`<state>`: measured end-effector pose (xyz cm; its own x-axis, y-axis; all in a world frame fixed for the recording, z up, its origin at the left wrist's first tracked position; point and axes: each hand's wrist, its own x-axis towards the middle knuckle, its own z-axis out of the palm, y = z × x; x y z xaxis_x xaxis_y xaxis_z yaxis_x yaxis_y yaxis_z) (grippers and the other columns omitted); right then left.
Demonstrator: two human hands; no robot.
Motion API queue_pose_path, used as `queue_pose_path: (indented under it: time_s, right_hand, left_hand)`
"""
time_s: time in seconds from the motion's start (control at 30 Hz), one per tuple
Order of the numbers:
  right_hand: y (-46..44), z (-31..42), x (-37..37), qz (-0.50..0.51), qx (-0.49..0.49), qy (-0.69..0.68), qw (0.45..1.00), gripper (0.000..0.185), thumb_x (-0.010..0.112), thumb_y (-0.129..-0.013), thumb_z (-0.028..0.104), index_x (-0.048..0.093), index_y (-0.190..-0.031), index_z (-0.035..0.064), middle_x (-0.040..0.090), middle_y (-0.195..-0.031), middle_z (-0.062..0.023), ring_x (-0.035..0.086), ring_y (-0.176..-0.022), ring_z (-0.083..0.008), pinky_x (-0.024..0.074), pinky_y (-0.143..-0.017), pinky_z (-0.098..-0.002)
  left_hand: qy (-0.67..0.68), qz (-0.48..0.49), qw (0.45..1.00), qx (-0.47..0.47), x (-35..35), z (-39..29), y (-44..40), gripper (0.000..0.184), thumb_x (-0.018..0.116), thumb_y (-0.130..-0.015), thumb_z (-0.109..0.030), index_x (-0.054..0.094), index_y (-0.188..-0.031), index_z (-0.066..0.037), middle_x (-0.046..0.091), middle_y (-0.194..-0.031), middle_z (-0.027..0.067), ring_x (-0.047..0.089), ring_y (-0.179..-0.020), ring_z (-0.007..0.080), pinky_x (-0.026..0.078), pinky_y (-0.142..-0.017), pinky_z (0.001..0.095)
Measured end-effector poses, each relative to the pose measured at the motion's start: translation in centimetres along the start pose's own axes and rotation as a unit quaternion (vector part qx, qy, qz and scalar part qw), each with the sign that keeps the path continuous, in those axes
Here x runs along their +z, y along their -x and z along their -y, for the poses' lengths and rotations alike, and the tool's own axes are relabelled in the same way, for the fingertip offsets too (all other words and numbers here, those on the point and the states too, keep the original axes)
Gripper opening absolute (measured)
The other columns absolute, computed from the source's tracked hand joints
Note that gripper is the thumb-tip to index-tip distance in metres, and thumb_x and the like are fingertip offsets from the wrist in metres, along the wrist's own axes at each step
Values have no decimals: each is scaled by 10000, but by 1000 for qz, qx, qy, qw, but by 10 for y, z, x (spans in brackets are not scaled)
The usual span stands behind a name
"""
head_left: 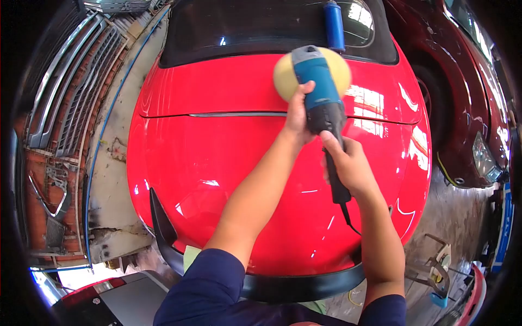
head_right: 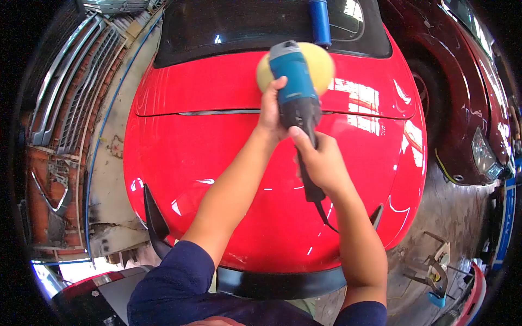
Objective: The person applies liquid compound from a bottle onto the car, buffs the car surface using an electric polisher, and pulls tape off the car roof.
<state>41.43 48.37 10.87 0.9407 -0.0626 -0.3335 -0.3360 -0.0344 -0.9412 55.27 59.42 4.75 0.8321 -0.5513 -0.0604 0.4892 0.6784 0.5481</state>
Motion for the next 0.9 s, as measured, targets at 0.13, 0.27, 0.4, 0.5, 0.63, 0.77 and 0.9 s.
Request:
queue_pose_path:
  time_s: [0.13, 0.27, 0.4, 0.5, 0.63, 0.77, 0.9]
  right_hand:
    - [-31, 8, 53, 50, -2, 50, 998, 587, 675, -990, 543, 647, -869, -30, 638, -669, -74, 661, -544, -184, 537, -522, -349]
    - [-54, 15, 87, 110, -19, 87, 990, 626, 668, -971, 561, 659, -793, -39, 661, -647, -106, 701, -572, -218, 563, -567, -369]
    - [-52, 21, 93, 126, -9, 111, 986, 605, 666, -981, 537, 661, -824, -48, 660, -651, -126, 709, -584, -237, 569, -589, -374]
    - [-44, 16, 79, 115, 4, 111, 987, 570, 652, -1008, 527, 630, -860, -22, 635, -682, -84, 660, -560, -186, 541, -550, -340]
    - [-29, -2, 33, 66, 2, 58, 996, 614, 667, -983, 564, 644, -832, -31, 642, -647, -104, 681, -553, -204, 546, -541, -359]
    - [-11, -11, -23, 29, 17, 29, 999, 597, 659, -997, 562, 630, -836, -13, 631, -665, -67, 646, -540, -171, 516, -513, -341]
    - [9, -9, -78, -23, 31, 3, 999, 543, 655, -1015, 527, 618, -877, 3, 608, -692, -49, 601, -544, -147, 501, -524, -322]
  left_hand:
    - [-41, -51, 996, 60, -44, -57, 21, 827, 610, -902, -619, 488, -1363, 57, 694, -1134, 218, 741, -970, 340, 645, -784, 484]
    - [-84, -124, 980, 131, -48, -93, 49, 806, 576, -893, -653, 570, -1259, 65, 720, -1024, 218, 741, -854, 333, 624, -754, 469]
    - [-68, -89, 983, 144, -55, -97, 60, 800, 567, -906, -641, 544, -1298, 56, 717, -1062, 211, 737, -889, 327, 624, -774, 456]
    - [-78, -86, 985, 131, -43, -83, 57, 773, 572, -905, -633, 555, -1284, 40, 719, -1043, 208, 738, -890, 328, 623, -778, 457]
    - [-51, -47, 996, 58, -31, -45, 30, 769, 556, -932, -612, 530, -1331, 44, 703, -1124, 210, 731, -954, 355, 630, -783, 509]
    - [-7, -17, 1000, 18, 2, 9, -3, 618, 607, -933, -537, 566, -1232, 3, 723, -991, 169, 746, -839, 294, 632, -759, 432]
    - [-9, 26, 999, -25, 46, 57, -28, 645, 595, -923, -569, 587, -1177, 24, 724, -933, 172, 745, -771, 290, 632, -724, 427]
